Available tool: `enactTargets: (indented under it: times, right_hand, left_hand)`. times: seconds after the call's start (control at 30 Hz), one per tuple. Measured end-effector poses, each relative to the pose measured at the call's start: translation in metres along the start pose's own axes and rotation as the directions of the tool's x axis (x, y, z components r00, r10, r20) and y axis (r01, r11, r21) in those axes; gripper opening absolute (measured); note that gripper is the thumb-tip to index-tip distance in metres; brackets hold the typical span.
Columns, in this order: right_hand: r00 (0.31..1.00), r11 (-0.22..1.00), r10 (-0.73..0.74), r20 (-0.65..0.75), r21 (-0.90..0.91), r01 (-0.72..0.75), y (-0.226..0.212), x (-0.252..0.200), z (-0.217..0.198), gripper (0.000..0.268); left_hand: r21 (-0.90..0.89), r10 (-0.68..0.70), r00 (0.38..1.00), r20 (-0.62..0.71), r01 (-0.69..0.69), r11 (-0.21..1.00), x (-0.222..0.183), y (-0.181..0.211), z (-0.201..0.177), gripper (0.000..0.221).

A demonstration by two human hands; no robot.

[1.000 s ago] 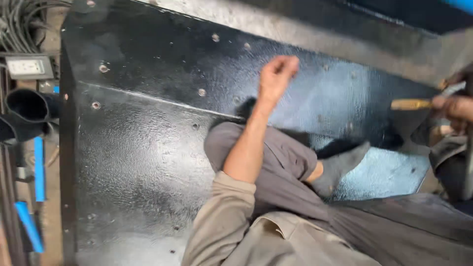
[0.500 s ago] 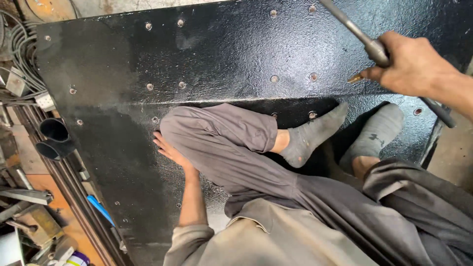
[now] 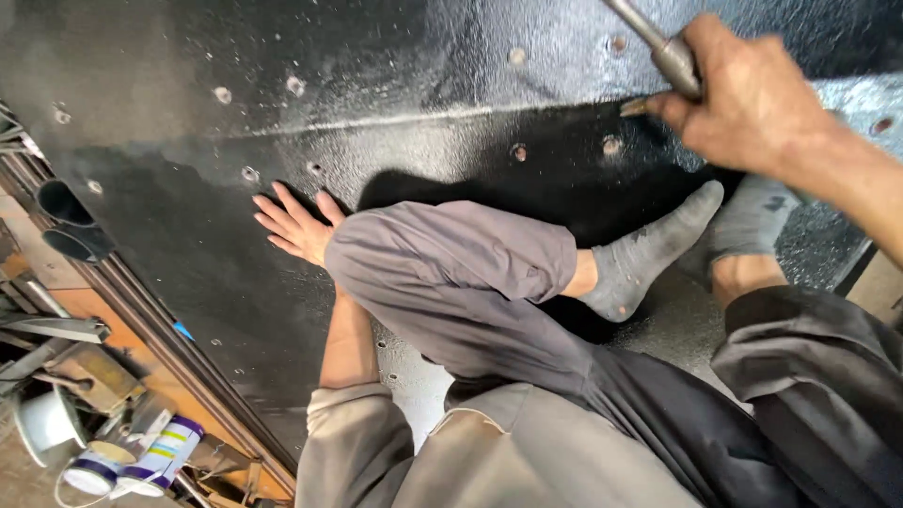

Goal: Using a tap wrench to clean or create threads in holes on a large metal plate.

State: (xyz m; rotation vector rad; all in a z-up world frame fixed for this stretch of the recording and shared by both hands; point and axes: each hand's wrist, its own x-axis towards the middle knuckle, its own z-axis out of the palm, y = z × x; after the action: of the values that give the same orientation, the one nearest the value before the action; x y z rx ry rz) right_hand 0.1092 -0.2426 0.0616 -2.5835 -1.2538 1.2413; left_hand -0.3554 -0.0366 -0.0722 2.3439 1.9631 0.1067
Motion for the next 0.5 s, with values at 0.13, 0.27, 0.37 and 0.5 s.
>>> enactTargets:
  times: [0.13,0.27,0.37,0.5]
  right_hand:
    - [0.999,0.997,-0.033,0.024,0.070,0.032,-0.013,-0.036,0.028,0.044]
    - [0.988,0.990,-0.140,-0.072,-0.044,0.137,-0.009,-0.041,0.059,0.037]
    - [0.956,0.961,-0.272,-0.110,-0.084,0.264,-0.010,-0.041,0.054,0.030]
    - [0.949,0.935,-0.310,-0.047,-0.198,0.296,-0.024,-0.041,0.049,0.027]
  left_hand:
    - [-0.035,-0.026,0.999,-0.029,0.025,0.999,-0.003,0.002,0.000,0.061]
    - [-0.113,-0.026,0.999,-0.040,0.021,0.993,-0.002,0.001,-0.007,0.060]
    - [-0.144,-0.037,0.998,-0.044,0.031,0.989,-0.003,-0.004,-0.006,0.058]
    - [-0.172,-0.034,0.999,-0.023,0.030,0.985,-0.004,-0.006,-0.006,0.058]
